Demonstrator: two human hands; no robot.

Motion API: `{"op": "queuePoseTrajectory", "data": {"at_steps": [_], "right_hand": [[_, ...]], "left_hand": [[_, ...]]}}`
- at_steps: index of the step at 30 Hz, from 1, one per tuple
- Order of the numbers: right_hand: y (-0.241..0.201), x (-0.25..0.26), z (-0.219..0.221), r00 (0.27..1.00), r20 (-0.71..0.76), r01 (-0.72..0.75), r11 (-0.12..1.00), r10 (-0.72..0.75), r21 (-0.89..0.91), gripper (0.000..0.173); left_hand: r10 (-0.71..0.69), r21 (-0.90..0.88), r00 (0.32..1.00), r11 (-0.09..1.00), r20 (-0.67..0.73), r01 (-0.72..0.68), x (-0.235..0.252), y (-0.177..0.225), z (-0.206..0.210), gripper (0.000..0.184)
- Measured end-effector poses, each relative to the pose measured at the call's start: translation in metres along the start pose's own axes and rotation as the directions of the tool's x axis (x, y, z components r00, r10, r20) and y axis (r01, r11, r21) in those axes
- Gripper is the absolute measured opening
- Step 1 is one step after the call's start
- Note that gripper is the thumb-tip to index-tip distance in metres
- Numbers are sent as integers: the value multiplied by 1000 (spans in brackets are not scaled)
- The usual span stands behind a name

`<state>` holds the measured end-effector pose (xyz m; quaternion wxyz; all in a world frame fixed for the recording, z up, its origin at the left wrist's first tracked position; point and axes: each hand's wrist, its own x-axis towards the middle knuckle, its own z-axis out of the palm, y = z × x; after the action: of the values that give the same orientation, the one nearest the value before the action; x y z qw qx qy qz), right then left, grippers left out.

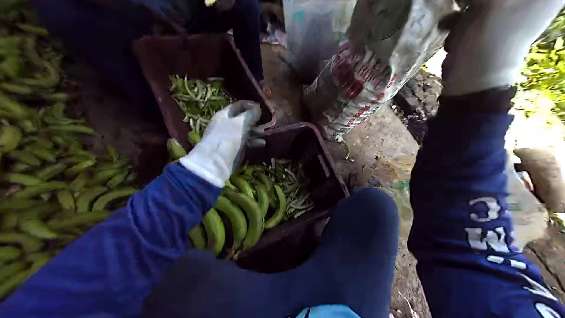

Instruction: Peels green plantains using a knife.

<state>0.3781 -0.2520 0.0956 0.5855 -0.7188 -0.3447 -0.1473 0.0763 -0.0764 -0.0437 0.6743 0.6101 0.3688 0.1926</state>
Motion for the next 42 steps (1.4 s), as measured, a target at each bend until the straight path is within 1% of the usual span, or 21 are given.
{"op": "queuePoseTrajectory", "data": {"at_steps": [1,3,5,6,8,10,11,13,16,19,21,23,25,27,29,30,32,35,37,40,42], "right_hand": [[11,-44,22,990,96,-109,990,100,91,49],[43,-133,63,894,295,-363,931,337,38,44],[82,-210,97,682,472,-520,825,558,-222,40],[96,-240,112,554,545,-506,774,629,-380,39],[110,-285,143,322,644,-337,719,694,-608,47],[121,-320,165,201,686,-200,715,699,-670,59],[131,-337,171,188,692,-161,717,697,-678,60],[148,-354,174,188,689,-116,713,700,-692,51],[135,-326,170,205,682,-21,700,702,-714,44],[115,-273,148,392,685,56,727,614,-684,43],[100,-232,123,525,672,16,783,523,-622,42],[80,-194,95,617,666,-107,884,419,-456,43],[59,-170,67,667,691,-274,954,280,-122,41],[43,-164,50,694,707,-441,858,139,264,37],[35,-173,46,707,703,-527,725,84,443,38],[36,-182,47,715,692,-544,702,102,459,38],[48,-194,56,716,666,-570,727,211,382,36],[71,-197,64,708,552,-573,815,441,84,40],[79,-192,62,745,464,-541,841,480,-1,40],[73,-194,52,796,434,-435,897,422,-74,39],[65,-201,56,760,514,-416,905,398,-85,38]], "left_hand": [[-3,0,1000,1000,-21,3,1,-2,-1,37],[-10,31,999,999,-48,12,-1,-3,-2,35],[0,58,998,998,-68,4,-2,-1,-5,31],[3,62,997,998,-76,2,-1,0,-7,30],[1,74,997,997,-77,4,1,0,-9,30],[3,112,998,994,-66,5,3,0,-6,30],[4,137,998,990,-60,4,3,1,-3,30],[-5,182,999,983,-36,11,3,0,1,31],[-17,281,1000,960,15,12,2,-2,0,33],[-29,383,997,924,67,1,1,-3,-2,35],[-49,427,995,904,84,9,3,-4,-4,39],[-77,453,990,892,122,13,3,-8,-4,47],[-52,392,970,919,240,-48,6,-25,-3,53],[-21,218,901,972,434,-82,8,-43,1,54],[-120,98,778,992,617,75,-5,-31,13,65],[-149,62,760,988,633,142,-13,-24,19,63],[-137,44,813,990,565,136,-18,-16,25,47],[-22,179,916,982,401,-55,-10,-17,21,41],[130,417,959,879,253,-229,-5,-10,17,43],[366,569,918,727,152,-384,-1,-8,12,50],[464,556,875,695,138,-456,0,-8,12,52]]}}
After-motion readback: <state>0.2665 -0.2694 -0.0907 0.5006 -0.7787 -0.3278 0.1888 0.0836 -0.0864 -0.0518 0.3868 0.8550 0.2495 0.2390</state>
